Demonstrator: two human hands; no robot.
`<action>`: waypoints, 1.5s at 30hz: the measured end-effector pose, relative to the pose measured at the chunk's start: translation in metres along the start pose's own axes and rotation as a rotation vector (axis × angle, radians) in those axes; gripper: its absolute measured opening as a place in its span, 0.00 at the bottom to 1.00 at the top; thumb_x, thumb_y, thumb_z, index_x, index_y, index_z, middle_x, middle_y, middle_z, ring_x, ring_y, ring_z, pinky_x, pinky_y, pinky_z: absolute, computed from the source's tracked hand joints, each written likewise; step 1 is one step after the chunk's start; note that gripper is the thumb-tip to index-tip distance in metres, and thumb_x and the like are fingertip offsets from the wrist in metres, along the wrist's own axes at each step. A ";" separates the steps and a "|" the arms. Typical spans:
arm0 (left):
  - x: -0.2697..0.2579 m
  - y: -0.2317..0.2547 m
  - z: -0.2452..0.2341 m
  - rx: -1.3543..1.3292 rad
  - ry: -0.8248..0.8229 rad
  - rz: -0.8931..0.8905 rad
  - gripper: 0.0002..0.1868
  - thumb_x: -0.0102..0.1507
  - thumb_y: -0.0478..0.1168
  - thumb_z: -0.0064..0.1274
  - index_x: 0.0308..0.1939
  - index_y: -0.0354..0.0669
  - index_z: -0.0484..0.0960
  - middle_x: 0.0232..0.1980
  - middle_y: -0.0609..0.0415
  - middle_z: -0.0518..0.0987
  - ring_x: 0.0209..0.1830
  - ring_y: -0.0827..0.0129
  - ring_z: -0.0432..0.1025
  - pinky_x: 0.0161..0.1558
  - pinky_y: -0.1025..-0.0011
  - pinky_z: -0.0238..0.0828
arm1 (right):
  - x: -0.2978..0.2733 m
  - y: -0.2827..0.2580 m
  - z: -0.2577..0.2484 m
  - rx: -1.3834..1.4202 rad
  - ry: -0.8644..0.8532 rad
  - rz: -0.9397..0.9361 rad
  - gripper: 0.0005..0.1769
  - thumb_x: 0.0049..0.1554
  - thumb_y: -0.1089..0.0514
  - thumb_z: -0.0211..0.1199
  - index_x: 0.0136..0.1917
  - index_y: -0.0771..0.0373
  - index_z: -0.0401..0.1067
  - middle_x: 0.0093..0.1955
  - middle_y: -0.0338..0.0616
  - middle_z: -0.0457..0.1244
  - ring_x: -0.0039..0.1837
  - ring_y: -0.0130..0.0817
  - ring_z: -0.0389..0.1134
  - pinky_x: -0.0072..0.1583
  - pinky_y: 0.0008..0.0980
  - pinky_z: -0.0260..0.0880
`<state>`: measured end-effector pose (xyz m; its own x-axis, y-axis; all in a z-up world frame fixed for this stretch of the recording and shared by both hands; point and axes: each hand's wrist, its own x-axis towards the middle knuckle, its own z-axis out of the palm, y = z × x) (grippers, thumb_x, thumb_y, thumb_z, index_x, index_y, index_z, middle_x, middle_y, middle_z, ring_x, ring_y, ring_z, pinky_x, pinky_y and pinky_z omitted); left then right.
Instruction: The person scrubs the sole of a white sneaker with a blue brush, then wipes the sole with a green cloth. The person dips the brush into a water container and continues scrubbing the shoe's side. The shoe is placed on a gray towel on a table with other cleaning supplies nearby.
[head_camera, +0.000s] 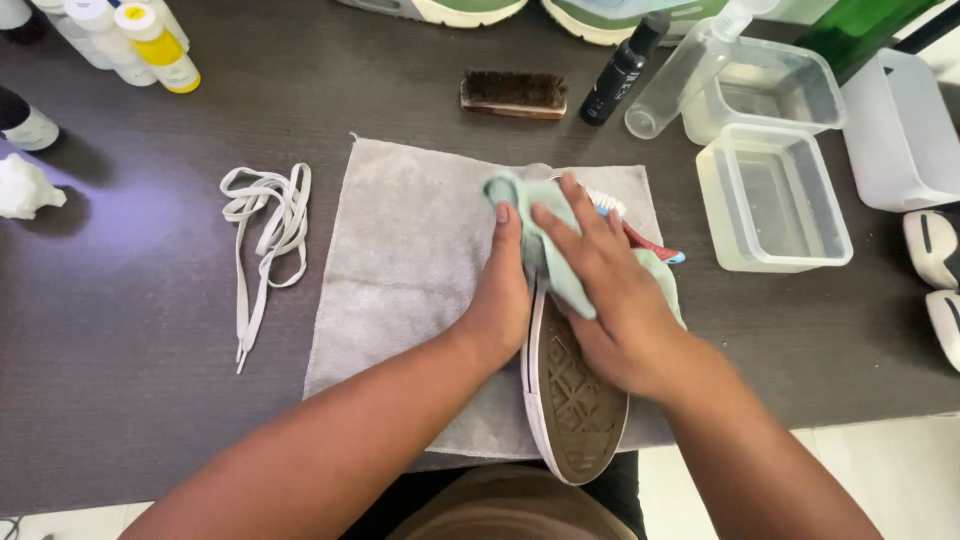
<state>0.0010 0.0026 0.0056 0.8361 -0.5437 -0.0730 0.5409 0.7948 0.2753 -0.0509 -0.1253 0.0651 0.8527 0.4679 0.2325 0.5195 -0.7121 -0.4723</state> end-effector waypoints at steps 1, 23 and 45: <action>-0.001 0.000 -0.005 -0.003 0.002 -0.001 0.43 0.70 0.68 0.30 0.77 0.41 0.68 0.78 0.41 0.69 0.80 0.55 0.62 0.82 0.57 0.53 | -0.011 -0.008 0.001 0.000 -0.002 0.002 0.51 0.53 0.71 0.52 0.87 0.56 0.44 0.91 0.62 0.33 0.92 0.60 0.32 0.84 0.72 0.30; -0.001 0.001 0.001 0.141 -0.170 0.067 0.44 0.72 0.68 0.25 0.84 0.45 0.54 0.86 0.49 0.54 0.87 0.63 0.47 0.83 0.63 0.39 | 0.041 0.026 0.000 0.026 0.019 0.152 0.43 0.60 0.67 0.49 0.87 0.53 0.45 0.91 0.59 0.33 0.91 0.58 0.32 0.81 0.67 0.32; -0.007 0.005 0.003 0.457 -0.008 0.159 0.44 0.70 0.65 0.27 0.80 0.38 0.60 0.79 0.40 0.67 0.80 0.59 0.62 0.79 0.63 0.57 | 0.009 0.017 0.000 0.071 0.054 0.064 0.49 0.53 0.74 0.48 0.86 0.58 0.46 0.90 0.65 0.33 0.91 0.60 0.34 0.85 0.54 0.36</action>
<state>-0.0027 0.0093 0.0106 0.9037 -0.4281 0.0111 0.3088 0.6694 0.6756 -0.0347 -0.1331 0.0589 0.8867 0.3925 0.2442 0.4602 -0.6998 -0.5463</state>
